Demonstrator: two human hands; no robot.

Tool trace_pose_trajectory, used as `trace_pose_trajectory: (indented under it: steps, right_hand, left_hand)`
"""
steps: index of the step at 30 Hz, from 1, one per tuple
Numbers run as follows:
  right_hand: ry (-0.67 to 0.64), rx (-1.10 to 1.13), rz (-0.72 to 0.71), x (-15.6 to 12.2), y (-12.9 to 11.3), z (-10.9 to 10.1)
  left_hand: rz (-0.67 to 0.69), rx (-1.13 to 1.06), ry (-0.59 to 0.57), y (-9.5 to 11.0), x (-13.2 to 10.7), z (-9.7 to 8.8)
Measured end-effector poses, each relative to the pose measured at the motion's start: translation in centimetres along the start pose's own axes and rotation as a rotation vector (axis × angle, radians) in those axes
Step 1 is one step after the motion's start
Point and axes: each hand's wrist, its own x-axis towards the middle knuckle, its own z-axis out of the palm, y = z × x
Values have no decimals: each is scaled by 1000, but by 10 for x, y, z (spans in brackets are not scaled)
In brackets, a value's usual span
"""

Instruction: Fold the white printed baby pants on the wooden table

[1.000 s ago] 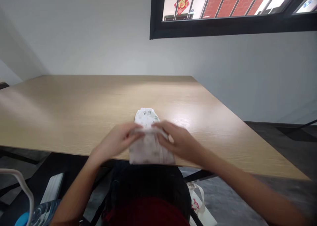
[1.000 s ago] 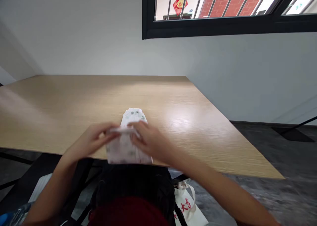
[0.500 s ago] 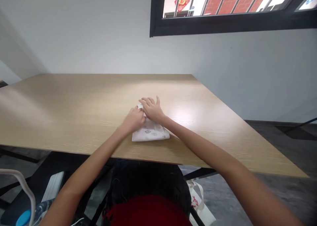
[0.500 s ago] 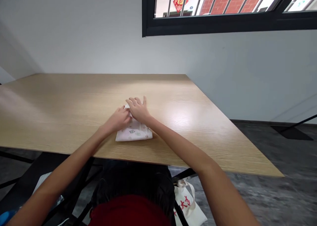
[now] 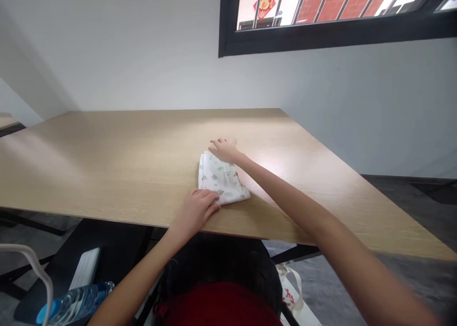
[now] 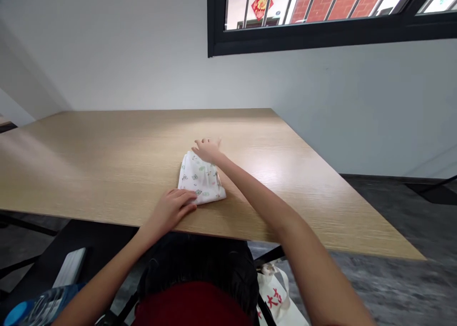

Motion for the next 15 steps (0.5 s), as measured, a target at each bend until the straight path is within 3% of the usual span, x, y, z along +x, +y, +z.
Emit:
trace_pose_trajectory:
  steps: [3,5,9,12,15]
  right_hand:
    - [163,2,-228,-51,-2,-7]
    - [146,55,-381,-93,-5,-7]
    - [212,145,-461,-163,-8,-1]
    - [265,255,-484,-187,-11,-9]
    - [314,359,-432,-178,-14,-32]
  left_hand:
    - [47,13,23,-5,11,2]
    - [71,24,32,-7,15,4]
    - [86,4,36,-4,13,4]
    - [51,-51,26,0,6,-11]
    - [-29,-125,2,-4,14,-37]
